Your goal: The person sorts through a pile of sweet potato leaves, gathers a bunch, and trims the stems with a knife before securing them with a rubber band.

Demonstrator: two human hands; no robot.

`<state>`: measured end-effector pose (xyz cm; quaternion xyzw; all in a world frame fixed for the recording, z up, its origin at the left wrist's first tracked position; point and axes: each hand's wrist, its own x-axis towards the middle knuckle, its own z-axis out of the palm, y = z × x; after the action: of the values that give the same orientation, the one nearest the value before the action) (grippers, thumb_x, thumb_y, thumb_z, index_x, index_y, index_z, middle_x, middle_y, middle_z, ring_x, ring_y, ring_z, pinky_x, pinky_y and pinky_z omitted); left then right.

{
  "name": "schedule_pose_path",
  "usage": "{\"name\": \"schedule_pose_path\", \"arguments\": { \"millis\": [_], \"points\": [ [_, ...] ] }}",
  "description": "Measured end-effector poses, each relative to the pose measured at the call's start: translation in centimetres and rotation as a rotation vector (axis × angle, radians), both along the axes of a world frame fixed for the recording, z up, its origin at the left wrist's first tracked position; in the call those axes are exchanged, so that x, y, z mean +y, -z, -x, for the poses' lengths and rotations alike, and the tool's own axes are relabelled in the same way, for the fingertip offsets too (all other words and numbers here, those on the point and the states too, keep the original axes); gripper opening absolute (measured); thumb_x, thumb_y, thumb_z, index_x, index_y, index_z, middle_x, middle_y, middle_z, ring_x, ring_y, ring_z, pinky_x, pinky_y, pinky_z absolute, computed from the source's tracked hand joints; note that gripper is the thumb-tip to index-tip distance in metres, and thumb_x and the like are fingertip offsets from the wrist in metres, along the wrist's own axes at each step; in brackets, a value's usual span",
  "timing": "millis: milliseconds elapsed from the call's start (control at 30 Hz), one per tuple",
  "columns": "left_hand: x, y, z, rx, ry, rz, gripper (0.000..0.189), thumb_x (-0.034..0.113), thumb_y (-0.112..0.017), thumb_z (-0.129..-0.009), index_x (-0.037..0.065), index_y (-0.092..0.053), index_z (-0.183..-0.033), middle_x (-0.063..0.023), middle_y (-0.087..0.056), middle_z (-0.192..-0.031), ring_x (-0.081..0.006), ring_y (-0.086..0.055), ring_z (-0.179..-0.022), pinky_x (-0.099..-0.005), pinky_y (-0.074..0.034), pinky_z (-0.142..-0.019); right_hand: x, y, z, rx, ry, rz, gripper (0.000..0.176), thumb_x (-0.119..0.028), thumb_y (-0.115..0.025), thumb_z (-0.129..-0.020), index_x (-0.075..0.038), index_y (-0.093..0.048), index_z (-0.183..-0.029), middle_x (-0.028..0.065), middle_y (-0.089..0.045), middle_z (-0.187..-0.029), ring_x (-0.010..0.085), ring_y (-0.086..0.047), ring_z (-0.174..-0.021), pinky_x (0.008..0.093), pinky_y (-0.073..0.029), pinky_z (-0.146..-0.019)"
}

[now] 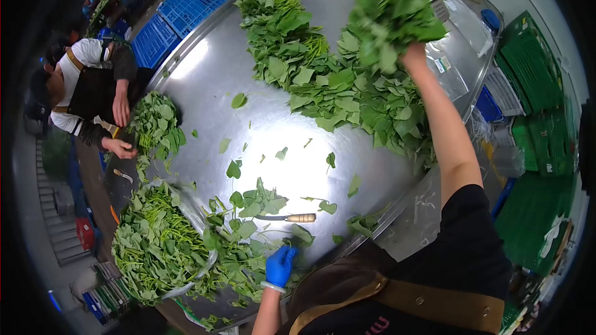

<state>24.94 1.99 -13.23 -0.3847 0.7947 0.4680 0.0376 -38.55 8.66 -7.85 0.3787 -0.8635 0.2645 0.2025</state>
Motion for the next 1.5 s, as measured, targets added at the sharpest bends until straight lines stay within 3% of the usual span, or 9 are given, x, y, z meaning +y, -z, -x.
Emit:
{"name": "schedule_pose_path", "arguments": {
  "millis": [133,567,733,800,900,967,1133,1233,1500],
  "points": [
    [0.0,-0.3,-0.7,-0.008,-0.035,0.058,0.014,0.011,-0.064,-0.086,-0.001,-0.066,-0.093,-0.0181,-0.067,-0.083,-0.0294,-0.066,-0.073,-0.0345,-0.049,-0.065,0.7,3.6,8.1,0.129,0.038,0.237,0.052,-0.018,-0.072,-0.067,-0.004,-0.056,-0.114,0.022,-0.058,-0.112,0.0425,-0.053,-0.103,0.0463,-0.043,-0.088],
    [-1.5,0.9,-1.9,-0.046,0.086,0.129,0.018,0.016,-0.064,-0.085,0.002,-0.067,-0.095,-0.0191,-0.067,-0.091,-0.0356,-0.065,-0.081,-0.0408,-0.052,-0.072,4.0,10.9,6.0,0.033,0.093,-0.232,0.038,-0.017,-0.062,-0.078,-0.008,-0.06,-0.114,0.0136,-0.056,-0.124,0.0335,-0.049,-0.118,0.0429,-0.041,-0.097],
    [-1.0,1.6,-1.6,-0.113,0.092,0.149,0.017,0.019,-0.063,-0.086,0.003,-0.067,-0.091,-0.0186,-0.066,-0.089,-0.0369,-0.062,-0.078,-0.0429,-0.05,-0.069,4.4,17.1,7.9,0.096,-0.317,-0.938,0.031,-0.023,-0.051,-0.085,-0.008,-0.059,-0.111,0.0196,-0.058,-0.117,0.0387,-0.052,-0.112,0.0447,-0.043,-0.092],
    [-1.3,1.5,-1.6,-0.089,0.167,0.193,0.019,0.018,-0.063,-0.086,0.006,-0.066,-0.1,-0.0166,-0.066,-0.089,-0.0344,-0.063,-0.079,-0.0422,-0.05,-0.071,1.8,14.3,6.7,-0.427,-0.04,-0.633,0.035,-0.028,-0.044,-0.09,-0.009,-0.056,-0.116,0.0235,-0.058,-0.114,0.0426,-0.053,-0.108,0.0464,-0.043,-0.091],
    [-1.8,0.2,-1.2,-0.026,0.099,0.212,0.027,0.016,-0.064,-0.085,0.01,-0.064,-0.111,-0.0144,-0.066,-0.087,-0.0323,-0.063,-0.075,-0.041,-0.05,-0.068,2.3,11.9,6.9,-0.091,-0.156,-0.631,0.034,-0.018,-0.047,-0.088,-0.004,-0.055,-0.118,0.0218,-0.059,-0.115,0.0396,-0.057,-0.106,0.0468,-0.047,-0.087],
    [-2.7,-1.0,-0.8,0.033,0.023,0.245,0.032,0.014,-0.064,-0.085,0.012,-0.063,-0.116,-0.0133,-0.067,-0.086,-0.0306,-0.062,-0.071,-0.0396,-0.05,-0.067,0.9,5.9,3.5,0.015,0.03,-1.097,0.022,-0.009,-0.049,-0.084,0.0,-0.059,-0.101,0.0226,-0.062,-0.106,0.0353,-0.062,-0.098,0.0458,-0.05,-0.079],
    [-7.4,-0.3,-0.1,0.106,-0.483,0.318,0.036,0.003,-0.061,-0.086,0.011,-0.061,-0.121,-0.0101,-0.066,-0.084,-0.0156,-0.061,-0.069,-0.0305,-0.049,-0.066,-3.1,-3.1,-15.9,-0.111,-0.196,-0.68,0.021,-0.013,-0.047,-0.086,-0.005,-0.06,-0.1,0.0191,-0.065,-0.094,0.0367,-0.063,-0.085,0.0443,-0.05,-0.072],
    [-11.3,0.6,2.5,0.26,-0.442,0.45,0.034,0.003,-0.06,-0.086,0.008,-0.062,-0.12,-0.0125,-0.065,-0.098,-0.0181,-0.063,-0.083,-0.0293,-0.049,-0.075,-4.2,2.7,-28.1,-0.701,-0.656,-0.716,0.029,-0.026,-0.047,-0.091,-0.007,-0.06,-0.109,0.0177,-0.062,-0.103,0.0354,-0.059,-0.096,0.0459,-0.046,-0.085],
    [-14.5,4.7,10.2,-0.306,-0.021,0.601,0.042,0.046,-0.071,-0.07,0.008,-0.069,-0.086,-0.0135,-0.06,-0.097,-0.032,-0.054,-0.094,-0.0407,-0.043,-0.084,-1.9,11.6,-43.9,-0.265,-0.987,-0.737,0.02,-0.018,-0.061,-0.079,-0.008,-0.055,-0.096,0.0063,-0.059,-0.093,0.0266,-0.059,-0.087,0.0372,-0.049,-0.074]
  ]
}}
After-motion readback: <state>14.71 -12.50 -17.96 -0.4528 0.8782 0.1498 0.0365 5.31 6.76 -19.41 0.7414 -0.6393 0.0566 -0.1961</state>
